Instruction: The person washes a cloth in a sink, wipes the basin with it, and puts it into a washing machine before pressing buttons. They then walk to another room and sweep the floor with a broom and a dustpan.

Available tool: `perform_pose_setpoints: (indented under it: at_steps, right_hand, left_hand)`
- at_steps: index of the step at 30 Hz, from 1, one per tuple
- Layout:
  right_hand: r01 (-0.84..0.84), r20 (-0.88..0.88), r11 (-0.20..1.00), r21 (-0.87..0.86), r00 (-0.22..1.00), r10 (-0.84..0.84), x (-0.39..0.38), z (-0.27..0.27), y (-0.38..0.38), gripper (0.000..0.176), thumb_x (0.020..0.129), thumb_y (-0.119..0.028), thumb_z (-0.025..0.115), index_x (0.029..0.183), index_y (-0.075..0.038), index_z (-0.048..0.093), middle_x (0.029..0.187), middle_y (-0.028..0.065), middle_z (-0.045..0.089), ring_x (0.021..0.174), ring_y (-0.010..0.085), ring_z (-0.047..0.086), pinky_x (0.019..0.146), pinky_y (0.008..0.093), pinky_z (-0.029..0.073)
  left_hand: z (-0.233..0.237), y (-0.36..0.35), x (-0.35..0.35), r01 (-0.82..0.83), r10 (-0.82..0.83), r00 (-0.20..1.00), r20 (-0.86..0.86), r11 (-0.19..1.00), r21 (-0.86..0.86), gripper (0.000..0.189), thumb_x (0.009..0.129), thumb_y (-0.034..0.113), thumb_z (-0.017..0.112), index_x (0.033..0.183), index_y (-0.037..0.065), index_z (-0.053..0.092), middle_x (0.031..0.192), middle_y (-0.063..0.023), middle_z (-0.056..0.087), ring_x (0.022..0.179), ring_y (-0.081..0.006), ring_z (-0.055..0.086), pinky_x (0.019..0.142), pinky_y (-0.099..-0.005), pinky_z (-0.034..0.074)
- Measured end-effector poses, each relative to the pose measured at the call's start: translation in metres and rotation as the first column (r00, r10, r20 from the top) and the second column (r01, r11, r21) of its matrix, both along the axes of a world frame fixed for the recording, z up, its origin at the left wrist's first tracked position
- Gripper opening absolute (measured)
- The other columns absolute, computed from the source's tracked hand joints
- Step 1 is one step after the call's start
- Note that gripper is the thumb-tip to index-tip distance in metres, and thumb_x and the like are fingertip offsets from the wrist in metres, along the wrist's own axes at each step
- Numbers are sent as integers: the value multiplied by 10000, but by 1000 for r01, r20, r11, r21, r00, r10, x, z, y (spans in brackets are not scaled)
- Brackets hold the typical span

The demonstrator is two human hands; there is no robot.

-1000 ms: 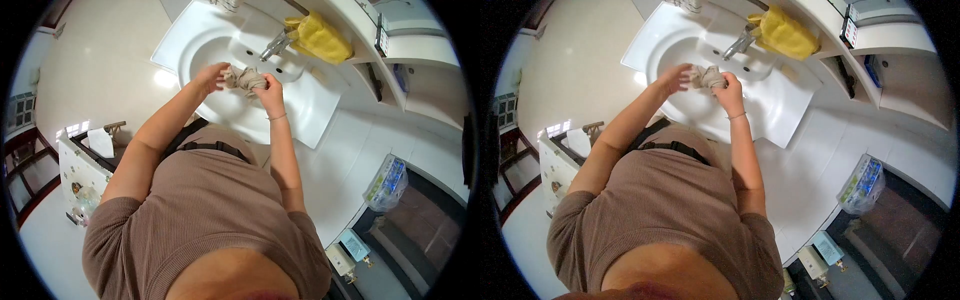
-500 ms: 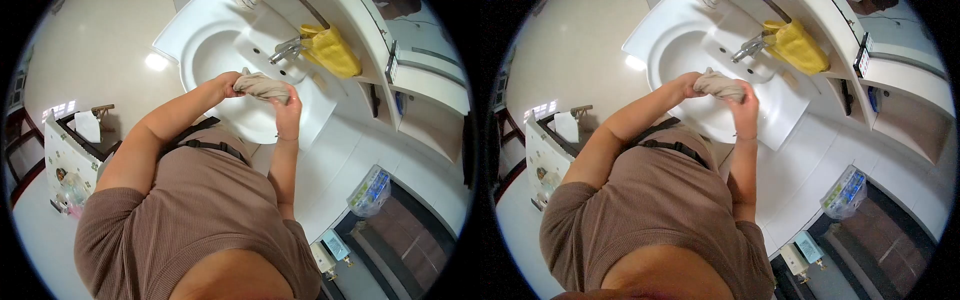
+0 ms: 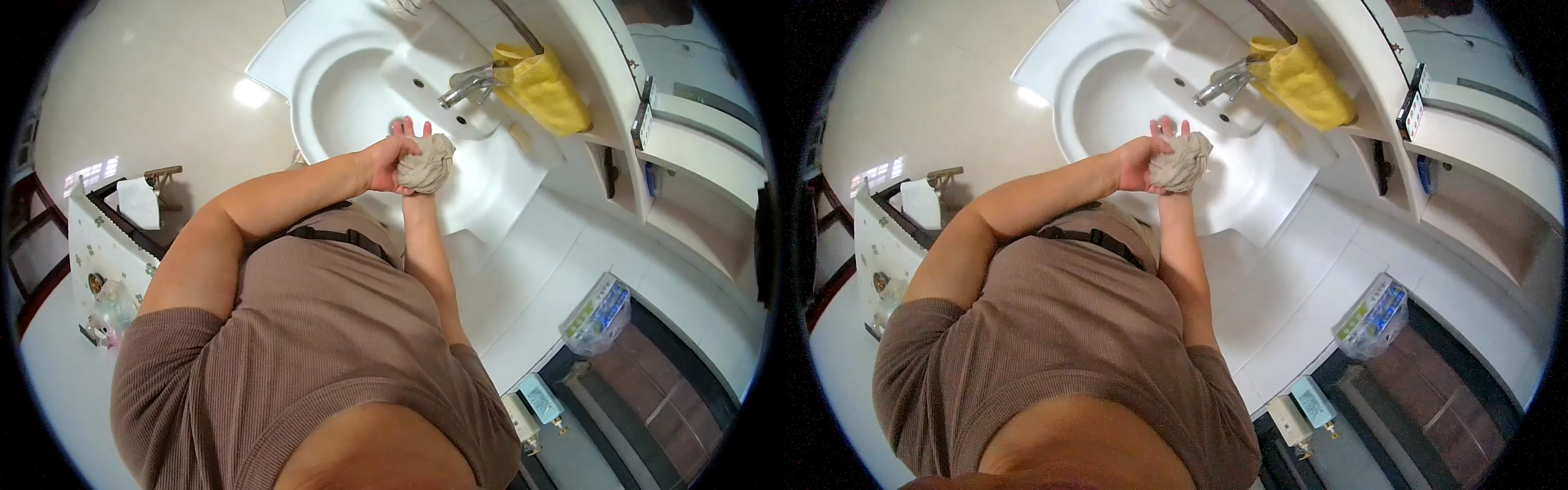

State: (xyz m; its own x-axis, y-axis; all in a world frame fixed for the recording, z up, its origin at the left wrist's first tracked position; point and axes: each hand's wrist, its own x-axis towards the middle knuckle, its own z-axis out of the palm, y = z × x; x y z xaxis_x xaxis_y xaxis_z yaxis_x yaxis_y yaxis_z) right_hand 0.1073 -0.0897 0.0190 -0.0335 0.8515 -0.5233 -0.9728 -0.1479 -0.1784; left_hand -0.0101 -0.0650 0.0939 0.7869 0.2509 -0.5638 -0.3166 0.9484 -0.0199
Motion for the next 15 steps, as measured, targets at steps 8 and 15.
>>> perform_pose_setpoints:
  at_steps: [8,15]
  right_hand:
    - [-222,297,975,-31,929,221,22,54,26,323,818,-431,511,796,-109,524,747,50,541,746,205,536,698,373,463]
    - [-272,615,929,-251,696,370,12,85,67,162,744,-197,642,778,-68,550,686,25,530,608,159,523,562,291,460]
  left_hand:
    - [15,9,-11,263,-245,965,-93,904,337,433,773,404,623,1059,97,513,885,-6,582,685,-103,549,465,-227,387]
    - [22,17,-12,315,-198,946,-256,744,589,371,708,248,655,1004,72,515,827,-18,538,674,-98,498,492,-232,372]
